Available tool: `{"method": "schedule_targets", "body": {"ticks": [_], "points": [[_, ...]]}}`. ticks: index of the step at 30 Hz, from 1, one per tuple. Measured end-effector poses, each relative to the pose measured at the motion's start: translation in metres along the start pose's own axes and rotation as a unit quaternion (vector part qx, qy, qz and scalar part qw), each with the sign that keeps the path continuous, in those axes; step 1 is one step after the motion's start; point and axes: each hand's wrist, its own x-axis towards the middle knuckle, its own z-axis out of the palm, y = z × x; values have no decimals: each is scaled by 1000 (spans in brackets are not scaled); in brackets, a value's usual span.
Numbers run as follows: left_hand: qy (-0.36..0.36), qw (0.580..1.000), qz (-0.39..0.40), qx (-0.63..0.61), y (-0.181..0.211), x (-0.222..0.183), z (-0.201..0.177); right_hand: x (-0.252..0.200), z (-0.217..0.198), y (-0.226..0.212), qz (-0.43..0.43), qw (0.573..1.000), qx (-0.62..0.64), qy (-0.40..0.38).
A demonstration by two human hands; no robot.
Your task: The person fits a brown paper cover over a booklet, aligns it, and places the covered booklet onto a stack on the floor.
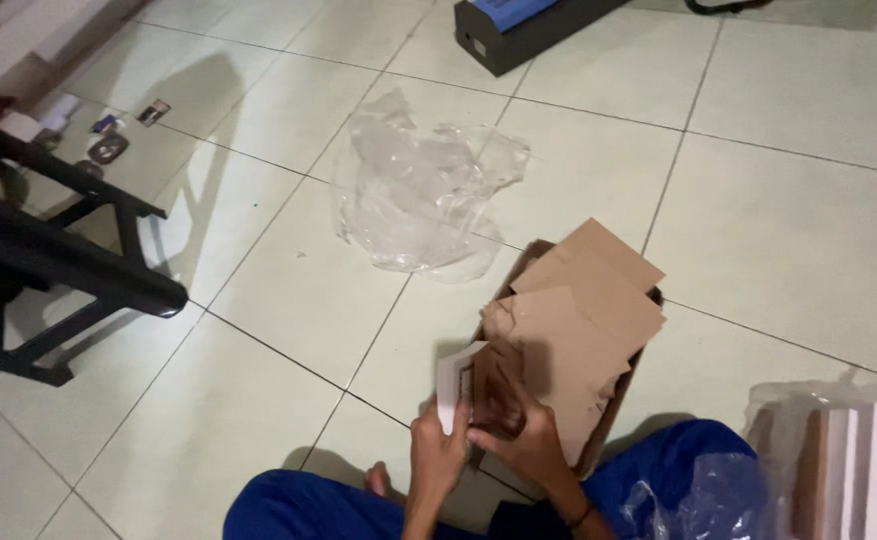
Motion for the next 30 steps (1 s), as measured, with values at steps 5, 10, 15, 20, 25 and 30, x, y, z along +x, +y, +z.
{"method": "schedule_targets", "body": {"ticks": [5, 10, 15, 20, 25, 30], "points": [[-47, 998, 24, -35, 28, -4, -2, -9, -13, 0, -27, 987, -147, 51], [-97, 995, 13, -16, 64, -13, -10, -8, -11, 42, 32, 975, -142, 168], [-39, 999, -27, 17, 49, -14, 0, 5, -21, 34, 25, 985, -96, 142], [44, 997, -65, 21, 41, -5, -5, 7, -26, 49, 107, 988, 33, 104], [89, 993, -63, -36, 20, -4, -3, 15, -25, 60, 126, 979, 103, 118], [94, 992, -68, -47, 11, -4, 1, 17, -24, 77, 107, 977, 106, 148]]}}
